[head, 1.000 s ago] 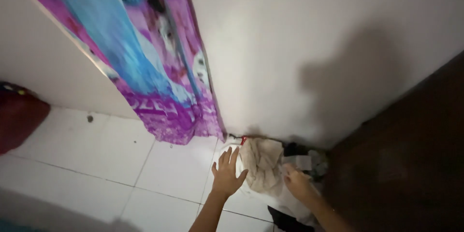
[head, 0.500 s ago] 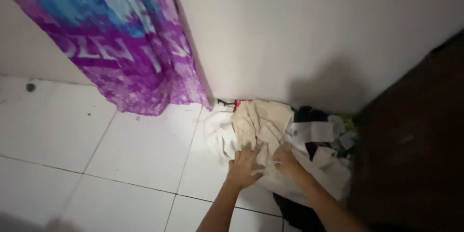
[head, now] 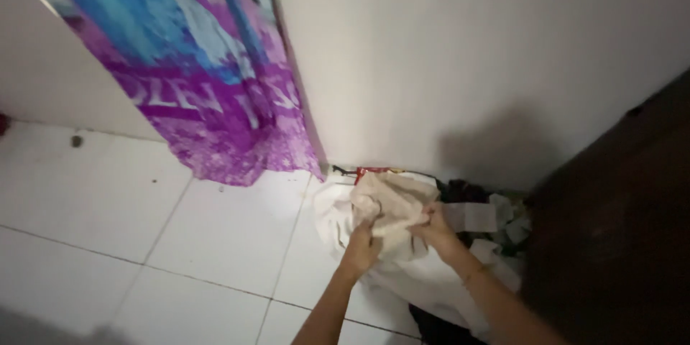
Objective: The person folds several pieces of clothing, including a patterned cloth, a towel, a black garment, and white pants, placing them in a neat stack on the bed. The person also briefly picks up small items from the floor and places them on a dresser.
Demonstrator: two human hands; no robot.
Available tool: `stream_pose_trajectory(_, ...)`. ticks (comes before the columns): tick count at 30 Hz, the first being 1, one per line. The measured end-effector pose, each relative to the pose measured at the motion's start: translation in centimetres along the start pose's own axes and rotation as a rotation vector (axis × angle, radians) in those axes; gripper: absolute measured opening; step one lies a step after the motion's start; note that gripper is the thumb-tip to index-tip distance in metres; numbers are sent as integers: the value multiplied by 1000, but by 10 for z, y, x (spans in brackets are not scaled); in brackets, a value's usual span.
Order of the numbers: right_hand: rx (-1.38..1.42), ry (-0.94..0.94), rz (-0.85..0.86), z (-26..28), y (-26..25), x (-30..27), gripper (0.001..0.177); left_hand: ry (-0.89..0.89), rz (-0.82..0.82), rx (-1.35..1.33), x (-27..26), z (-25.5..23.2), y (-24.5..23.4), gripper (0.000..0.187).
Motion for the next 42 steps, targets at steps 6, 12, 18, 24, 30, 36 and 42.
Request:
stream_pose_trajectory(6, 88, -316, -6, 213, -72, -61, 62, -464, -82, 32, 55, -206, -90, 73)
stream_pose_trajectory(12, 117, -294, 182, 402, -131, -154, 35, -578, -184, -317, 71, -380, -185, 79)
stream_pose_trajectory(18, -232, -666, 470, 551, -163, -230, 28, 15, -58, 290, 81, -487, -248, 115)
stream_pose_trajectory(24, -428, -1057, 532, 701, -196, -338, 48, 81, 104, 336, 89, -598, -287, 85)
stream_pose_trajectory(30, -768, -805, 163, 796, -238, -414, 68, -181, 54, -53, 85, -706, -338, 51)
stream_pose_trajectory(36, -1087, -887, -15, 832, -250, -431, 28, 119, 1, 262, 73, -841, -370, 52)
stream_pose_trajectory(42, -989, -1228, -389, 872, -270, -450, 33, -28, 294, 271, 87, -905, -398, 43)
Point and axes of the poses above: each hand's wrist, its own x-axis towards the middle knuckle, its own y-axis out of the palm, z = x × y, the point moved 3 cm from there along x, towards the middle knuckle, and after that the axes turned 11 degrees about -x, right-handed, at the moved point
